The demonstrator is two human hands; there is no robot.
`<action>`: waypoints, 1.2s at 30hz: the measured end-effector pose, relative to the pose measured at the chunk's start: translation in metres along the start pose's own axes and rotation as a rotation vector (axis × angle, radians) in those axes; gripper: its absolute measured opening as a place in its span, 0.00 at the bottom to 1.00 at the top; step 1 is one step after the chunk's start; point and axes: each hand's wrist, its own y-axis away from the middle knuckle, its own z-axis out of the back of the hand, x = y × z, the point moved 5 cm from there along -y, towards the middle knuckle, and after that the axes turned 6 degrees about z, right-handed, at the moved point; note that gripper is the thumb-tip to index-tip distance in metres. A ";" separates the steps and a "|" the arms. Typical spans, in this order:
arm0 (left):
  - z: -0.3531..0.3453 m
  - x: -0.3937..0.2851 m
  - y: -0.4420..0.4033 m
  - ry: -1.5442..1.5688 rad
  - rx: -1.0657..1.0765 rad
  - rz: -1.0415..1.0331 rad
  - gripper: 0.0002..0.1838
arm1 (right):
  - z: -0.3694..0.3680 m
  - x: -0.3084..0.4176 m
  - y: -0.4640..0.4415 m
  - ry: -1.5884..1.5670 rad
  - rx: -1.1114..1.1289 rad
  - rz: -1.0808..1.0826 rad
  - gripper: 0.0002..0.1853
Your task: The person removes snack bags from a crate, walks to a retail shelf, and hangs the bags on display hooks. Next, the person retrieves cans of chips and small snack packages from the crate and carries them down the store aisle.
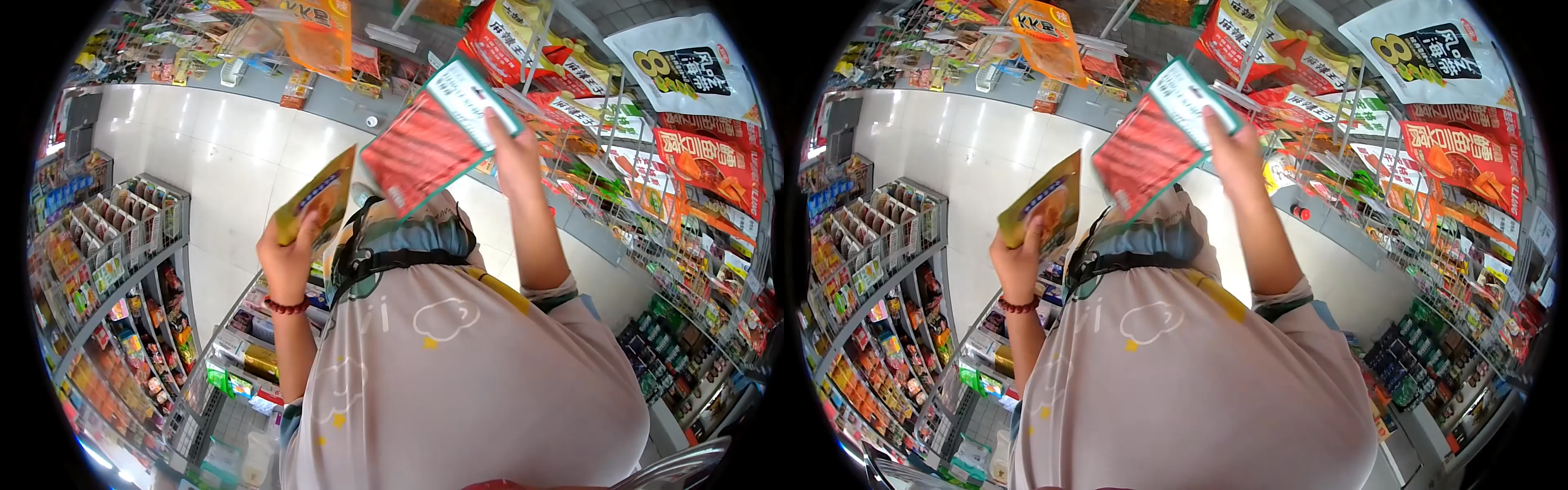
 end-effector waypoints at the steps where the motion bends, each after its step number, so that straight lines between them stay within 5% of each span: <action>1: 0.006 0.003 0.000 0.000 0.006 0.002 0.11 | 0.015 0.008 -0.004 0.035 -0.040 0.037 0.19; 3: 0.015 0.004 0.002 -0.223 -0.010 0.021 0.13 | 0.036 0.013 -0.010 0.108 -0.074 0.101 0.17; 5: 0.017 0.002 0.006 -0.235 0.015 0.062 0.13 | 0.045 0.022 -0.012 0.536 -0.037 0.247 0.17; 8: 0.017 0.010 0.010 -0.155 -0.001 0.108 0.13 | 0.039 0.011 -0.013 0.842 0.033 0.173 0.18; 9: 0.016 0.014 0.012 -0.170 0.014 0.119 0.13 | 0.037 0.002 -0.015 0.974 0.074 0.107 0.18; 10: 0.014 0.016 0.013 -0.186 0.029 0.128 0.13 | 0.044 -0.032 -0.028 0.979 0.094 0.299 0.17; 13: 0.007 0.014 0.017 -0.226 0.061 0.085 0.13 | 0.029 -0.086 -0.055 1.132 0.241 0.181 0.16; 21: 0.008 0.014 0.027 -0.285 0.079 0.104 0.13 | 0.010 -0.191 -0.117 1.128 0.360 0.156 0.17; 23: 0.009 0.017 0.030 -0.259 0.048 0.119 0.13 | 0.014 -0.200 -0.124 0.865 0.234 0.190 0.18; 36: 0.013 0.034 0.045 -0.286 0.058 0.205 0.13 | 0.007 -0.205 -0.149 1.009 0.205 0.168 0.17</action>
